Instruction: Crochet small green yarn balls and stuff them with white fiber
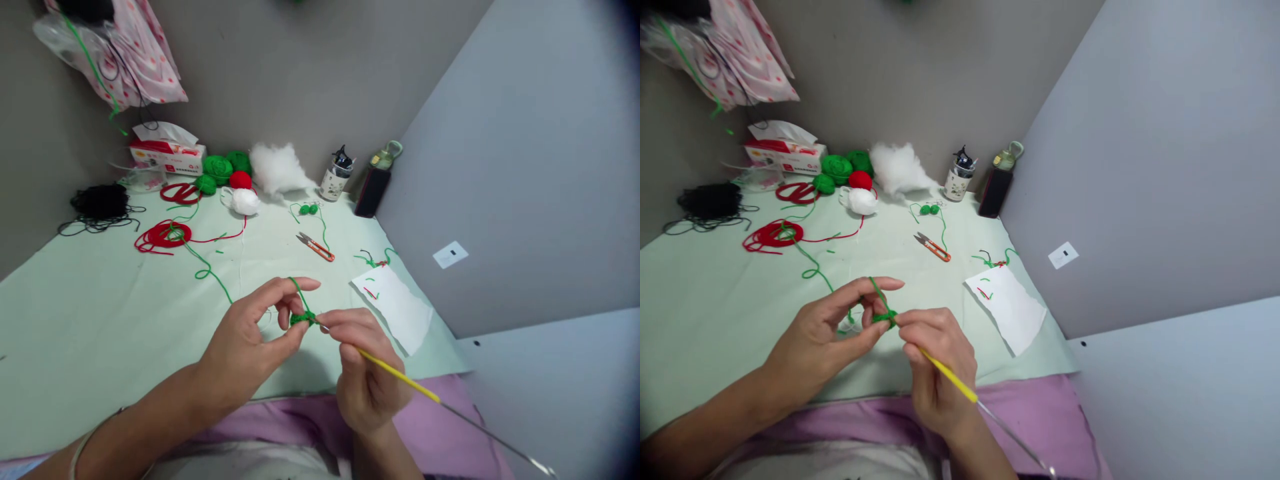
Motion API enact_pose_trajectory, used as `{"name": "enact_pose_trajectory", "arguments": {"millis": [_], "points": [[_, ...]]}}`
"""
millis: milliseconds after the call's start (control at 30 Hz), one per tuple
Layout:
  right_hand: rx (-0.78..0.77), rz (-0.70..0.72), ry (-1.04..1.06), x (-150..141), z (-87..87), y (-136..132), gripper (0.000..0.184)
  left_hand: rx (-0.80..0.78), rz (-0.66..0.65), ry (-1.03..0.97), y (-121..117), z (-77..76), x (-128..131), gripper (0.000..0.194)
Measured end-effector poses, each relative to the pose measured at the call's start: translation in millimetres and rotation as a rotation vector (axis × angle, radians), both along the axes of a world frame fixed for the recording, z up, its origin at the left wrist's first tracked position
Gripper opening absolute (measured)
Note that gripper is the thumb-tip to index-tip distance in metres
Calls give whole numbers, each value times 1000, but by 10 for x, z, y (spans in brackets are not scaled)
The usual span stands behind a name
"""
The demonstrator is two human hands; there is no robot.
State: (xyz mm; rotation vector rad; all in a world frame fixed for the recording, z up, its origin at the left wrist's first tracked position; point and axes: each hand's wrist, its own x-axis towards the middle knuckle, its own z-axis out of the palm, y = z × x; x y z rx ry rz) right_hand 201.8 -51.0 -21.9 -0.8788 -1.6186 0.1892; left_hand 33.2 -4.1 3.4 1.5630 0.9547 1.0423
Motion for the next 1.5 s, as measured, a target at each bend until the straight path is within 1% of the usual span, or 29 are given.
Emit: {"name": "enact_pose_trajectory", "arguments": {"millis": [233, 433, 533, 633, 733, 767, 800, 833, 900, 933, 1000, 1033, 1067, 1133, 1200, 1267, 1400, 1500], "points": [[25, -4, -54, -1, -17, 16, 22, 185, 33, 102, 1, -39, -4, 34], [103, -68, -182, -45, 4, 38, 21, 221, 48, 143, 19, -39, 11, 34], [81, -87, -225, -51, 22, 28, 20, 244, 64, 167, 9, -30, 3, 36], [68, -93, -216, -57, 28, 18, 21, 305, 71, 173, -15, -55, -6, 34], [100, -122, -283, -65, -26, 23, 23, 357, 51, 152, -47, -98, 0, 36], [128, -152, -323, -65, -62, 27, 24, 329, 43, 131, -55, -109, 6, 38], [167, -188, -357, -63, -106, 32, 27, 262, 35, 97, -60, -115, 12, 41], [206, -225, -381, -59, -152, 37, 31, 154, 21, 49, -60, -117, 16, 44], [268, -268, -372, -47, -230, 46, 37, -137, -56, -90, -39, -105, 16, 51], [262, -262, -332, -41, -249, 48, 38, -287, -119, -172, -19, -94, 8, 54], [177, -203, -170, -31, -232, 46, 30, -526, -229, -330, 34, -66, -22, 58], [113, -162, -53, -29, -199, 43, 25, -601, -261, -393, 60, -52, -42, 58], [49, -122, 76, -28, -155, 38, 22, -642, -270, -441, 83, -39, -61, 56], [-73, -53, 307, -34, -61, 29, 20, -651, -277, -483, 108, -25, -88, 49], [-148, 35, 415, -51, 7, 31, 19, -613, -298, -483, 104, -29, -90, 44], [-178, 93, 432, -79, 30, 48, 18, -572, -305, -472, 84, -49, -75, 40], [-207, 87, 433, -134, -8, 110, 17, -523, -294, -472, 61, -97, -53, 32], [-236, 118, 458, -139, -48, 137, 16, -507, -296, -469, 63, -108, -65, 31]]}}
